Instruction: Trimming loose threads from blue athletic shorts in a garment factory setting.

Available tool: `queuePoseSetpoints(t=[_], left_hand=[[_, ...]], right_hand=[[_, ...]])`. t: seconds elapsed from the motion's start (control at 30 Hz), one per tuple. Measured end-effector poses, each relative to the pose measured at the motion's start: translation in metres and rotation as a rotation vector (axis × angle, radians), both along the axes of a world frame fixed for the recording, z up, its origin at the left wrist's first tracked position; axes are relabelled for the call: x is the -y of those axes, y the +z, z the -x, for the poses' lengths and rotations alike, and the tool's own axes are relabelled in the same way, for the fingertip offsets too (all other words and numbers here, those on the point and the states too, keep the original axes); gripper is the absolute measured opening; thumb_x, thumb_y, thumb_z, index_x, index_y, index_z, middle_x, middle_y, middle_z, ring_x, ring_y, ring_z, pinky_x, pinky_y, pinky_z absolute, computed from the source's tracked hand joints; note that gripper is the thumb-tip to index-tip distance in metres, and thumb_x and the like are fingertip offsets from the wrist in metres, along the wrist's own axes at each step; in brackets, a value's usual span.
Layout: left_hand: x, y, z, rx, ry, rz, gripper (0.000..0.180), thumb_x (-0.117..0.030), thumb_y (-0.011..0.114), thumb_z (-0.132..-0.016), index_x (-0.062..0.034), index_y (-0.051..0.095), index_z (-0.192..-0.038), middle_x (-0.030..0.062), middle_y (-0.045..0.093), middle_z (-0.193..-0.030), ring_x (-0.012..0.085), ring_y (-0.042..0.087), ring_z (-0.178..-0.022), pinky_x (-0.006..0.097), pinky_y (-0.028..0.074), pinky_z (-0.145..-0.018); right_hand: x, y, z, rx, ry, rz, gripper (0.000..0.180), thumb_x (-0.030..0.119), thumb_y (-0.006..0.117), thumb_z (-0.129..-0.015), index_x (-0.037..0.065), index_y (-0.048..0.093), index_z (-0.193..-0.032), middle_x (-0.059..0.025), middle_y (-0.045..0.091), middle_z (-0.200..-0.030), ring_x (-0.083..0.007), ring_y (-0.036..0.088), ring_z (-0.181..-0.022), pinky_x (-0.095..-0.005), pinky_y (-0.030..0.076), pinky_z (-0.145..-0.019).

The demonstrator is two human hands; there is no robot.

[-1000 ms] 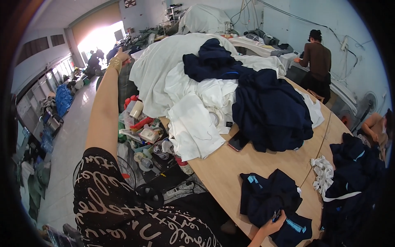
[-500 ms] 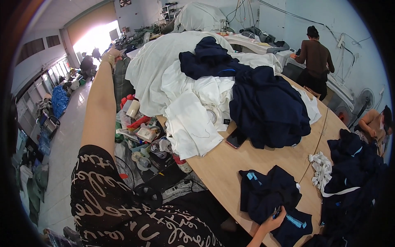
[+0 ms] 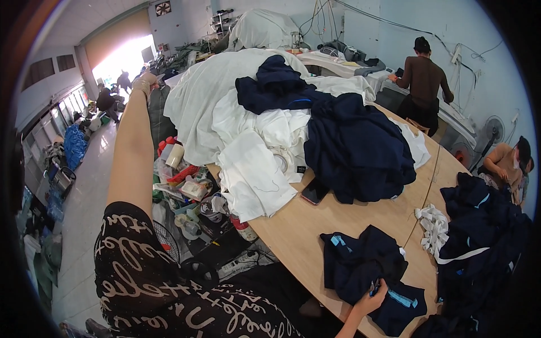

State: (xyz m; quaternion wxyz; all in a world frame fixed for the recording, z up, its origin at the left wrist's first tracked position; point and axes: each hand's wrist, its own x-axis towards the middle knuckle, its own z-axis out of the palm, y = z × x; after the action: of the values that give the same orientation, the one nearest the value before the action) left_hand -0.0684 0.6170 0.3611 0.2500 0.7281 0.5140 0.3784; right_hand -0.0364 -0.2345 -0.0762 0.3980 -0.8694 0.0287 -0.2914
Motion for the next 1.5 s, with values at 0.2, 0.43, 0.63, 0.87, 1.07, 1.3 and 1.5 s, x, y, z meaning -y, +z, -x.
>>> queuePoseSetpoints(t=[0.2,0.43,0.63,0.87,1.07,1.3,1.5], left_hand=[[0.05,-0.047,-0.056,-0.171,-0.083,0.169,0.1,0.002,0.051,-0.077,-0.035,-0.013,-0.144,0.0048,0.058,-0.056,0.0092,0.045,-0.037,0.028,0.038,-0.036],[0.094,-0.016,-0.016,-0.098,-0.042,0.109,0.09,0.012,0.05,-0.075,-0.021,0.008,-0.148,0.0178,0.065,-0.086,0.0173,0.062,-0.057,0.027,0.043,-0.039],[0.086,-0.013,-0.009,-0.006,-0.031,0.133,0.089,0.012,0.049,-0.076,-0.0257,0.011,-0.148,0.0145,0.064,-0.08,0.0158,0.058,-0.052,0.027,0.041,-0.039],[0.063,-0.015,-0.006,-0.125,0.0,0.077,0.093,0.013,0.05,-0.074,-0.0223,0.006,-0.148,0.0178,0.065,-0.081,0.0161,0.059,-0.049,0.028,0.044,-0.04],[-0.004,-0.034,-0.019,-0.314,-0.082,-0.344,0.036,-0.013,0.06,-0.077,-0.0126,0.058,-0.113,0.0001,0.048,-0.058,0.0107,0.043,-0.048,0.029,0.038,-0.045],[0.037,-0.206,-0.143,0.153,-0.932,-0.036,0.032,-0.031,0.05,-0.092,-0.0131,0.06,-0.117,-0.0078,0.043,-0.055,0.0024,0.032,-0.041,0.019,0.026,-0.037],[0.239,-0.277,-0.145,-0.151,-1.26,0.096,0.029,-0.03,0.052,-0.091,-0.0073,0.06,-0.107,0.0032,0.057,-0.069,0.0103,0.049,-0.055,0.024,0.04,-0.05]], right_hand=[[0.01,0.007,0.005,0.025,-0.069,0.072,0.028,0.019,0.054,-0.089,-0.001,0.057,-0.108,-0.0169,0.061,-0.104,-0.0347,0.057,-0.097,-0.0377,0.043,-0.086],[0.005,0.007,0.003,0.001,-0.038,0.024,0.026,0.015,0.054,-0.088,-0.001,0.057,-0.108,-0.0168,0.061,-0.105,-0.0345,0.057,-0.098,-0.0375,0.043,-0.087],[0.007,0.003,0.001,0.012,-0.021,0.01,0.026,0.016,0.053,-0.089,-0.001,0.057,-0.108,-0.0169,0.061,-0.105,-0.0344,0.057,-0.098,-0.0376,0.044,-0.087],[0.0,0.001,0.004,0.012,-0.005,0.025,0.032,0.026,0.052,-0.091,-0.001,0.057,-0.107,-0.0176,0.061,-0.105,-0.0355,0.057,-0.096,-0.0389,0.044,-0.085],[0.007,-0.001,0.009,0.052,-0.045,0.01,0.027,0.013,0.055,-0.082,0.002,0.06,-0.106,-0.0165,0.062,-0.103,-0.0353,0.058,-0.096,-0.0394,0.044,-0.085],[0.0,0.018,0.005,0.047,-0.159,0.177,0.034,0.003,0.061,-0.067,0.013,0.063,-0.1,-0.0088,0.062,-0.091,-0.0312,0.058,-0.077,-0.0413,0.045,-0.069],[0.005,0.003,0.005,-0.001,-0.094,0.144,0.03,0.012,0.062,-0.072,0.013,0.059,-0.102,-0.0051,0.057,-0.09,-0.0256,0.055,-0.076,-0.0342,0.042,-0.067]])
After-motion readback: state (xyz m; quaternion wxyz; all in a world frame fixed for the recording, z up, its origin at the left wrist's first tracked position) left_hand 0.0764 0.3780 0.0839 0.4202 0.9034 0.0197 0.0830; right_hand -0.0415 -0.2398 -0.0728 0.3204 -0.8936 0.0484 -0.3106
